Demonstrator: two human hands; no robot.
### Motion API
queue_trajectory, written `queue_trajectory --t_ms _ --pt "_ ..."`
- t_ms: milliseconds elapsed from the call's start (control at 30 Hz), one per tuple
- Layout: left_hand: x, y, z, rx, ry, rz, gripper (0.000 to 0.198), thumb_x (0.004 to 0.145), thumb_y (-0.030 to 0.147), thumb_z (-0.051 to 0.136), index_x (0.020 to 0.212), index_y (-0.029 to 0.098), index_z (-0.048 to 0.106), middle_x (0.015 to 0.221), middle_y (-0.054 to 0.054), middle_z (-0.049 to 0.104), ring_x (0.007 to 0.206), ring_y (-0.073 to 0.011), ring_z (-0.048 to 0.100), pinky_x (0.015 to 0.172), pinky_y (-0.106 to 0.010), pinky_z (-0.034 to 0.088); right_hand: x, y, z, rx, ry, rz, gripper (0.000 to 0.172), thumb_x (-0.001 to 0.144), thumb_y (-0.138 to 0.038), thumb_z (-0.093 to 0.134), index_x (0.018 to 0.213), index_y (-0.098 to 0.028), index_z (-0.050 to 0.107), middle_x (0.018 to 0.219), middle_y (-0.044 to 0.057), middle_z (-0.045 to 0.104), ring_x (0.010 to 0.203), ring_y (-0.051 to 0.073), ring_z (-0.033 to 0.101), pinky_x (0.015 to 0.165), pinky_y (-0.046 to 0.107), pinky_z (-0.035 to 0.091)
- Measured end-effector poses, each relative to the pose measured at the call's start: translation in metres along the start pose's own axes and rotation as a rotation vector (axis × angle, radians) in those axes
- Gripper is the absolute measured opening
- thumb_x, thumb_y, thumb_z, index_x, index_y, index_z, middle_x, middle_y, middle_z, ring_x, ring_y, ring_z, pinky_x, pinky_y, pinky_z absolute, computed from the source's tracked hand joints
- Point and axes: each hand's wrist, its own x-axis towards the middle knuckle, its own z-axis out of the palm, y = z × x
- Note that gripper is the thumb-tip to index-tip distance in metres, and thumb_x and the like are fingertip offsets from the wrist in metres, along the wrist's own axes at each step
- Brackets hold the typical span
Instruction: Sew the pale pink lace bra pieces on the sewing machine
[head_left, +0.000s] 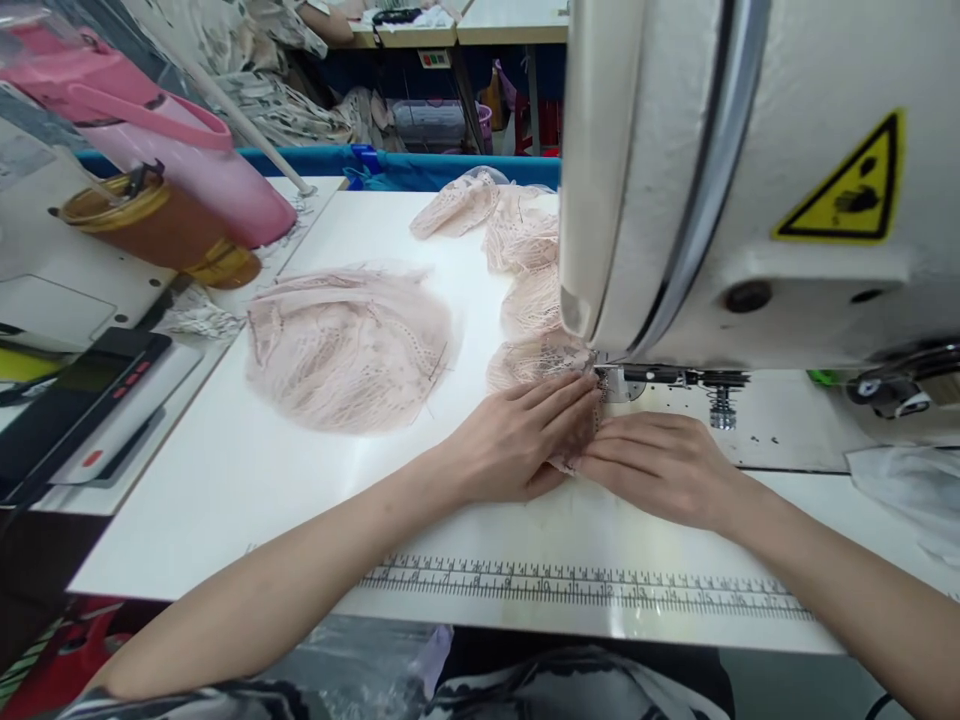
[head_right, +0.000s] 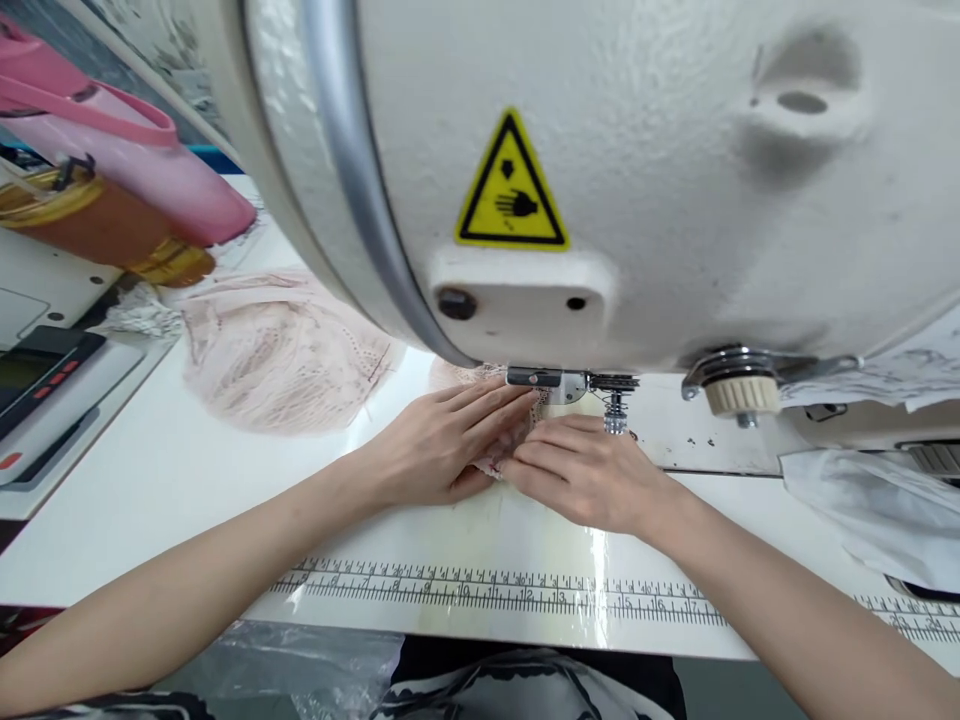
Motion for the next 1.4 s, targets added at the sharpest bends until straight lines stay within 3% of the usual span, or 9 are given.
queue_trajectory --t_ms 367,633,1400 --pt "0.0 -0.006 0.001 0.038 -0.066 0.036 0.059 0.092 0.041 0.044 0.141 0.009 0.041 0.145 -0.014 0.042 0.134 -0.0277 0.042 0.113 -0.045 0.033 0.007 -0.002 -0.002 -0.062 0.015 -0.011 0.015 0.087 -0.01 0.057 0.096 -0.018 0.066 0.089 -0.005 0.073 0.076 0.009 0.064 0.066 0.024 0.053" --pt "0.002 -0.011 -0.002 0.012 -0.028 0.063 0.053 0.092 0.041 0.046 0.137 0.013 0.048 0.14 -0.013 0.048 0.131 -0.0264 0.046 0.111 -0.044 0.037 0.008 -0.004 0.0 -0.058 0.072 -0.056 0.014 0.087 -0.011 0.057 0.095 -0.016 0.067 0.084 -0.005 0.073 0.072 0.009 0.064 0.055 0.024 0.052" --pt "0.004 -0.007 0.0 0.06 -0.014 0.008 0.054 0.09 0.04 0.048 0.136 0.012 0.047 0.137 -0.014 0.052 0.129 -0.0291 0.047 0.105 -0.045 0.043 0.007 -0.001 0.001 -0.105 0.115 -0.045 0.014 0.085 -0.007 0.058 0.088 -0.016 0.068 0.082 -0.004 0.073 0.072 0.01 0.063 0.068 0.023 0.055"
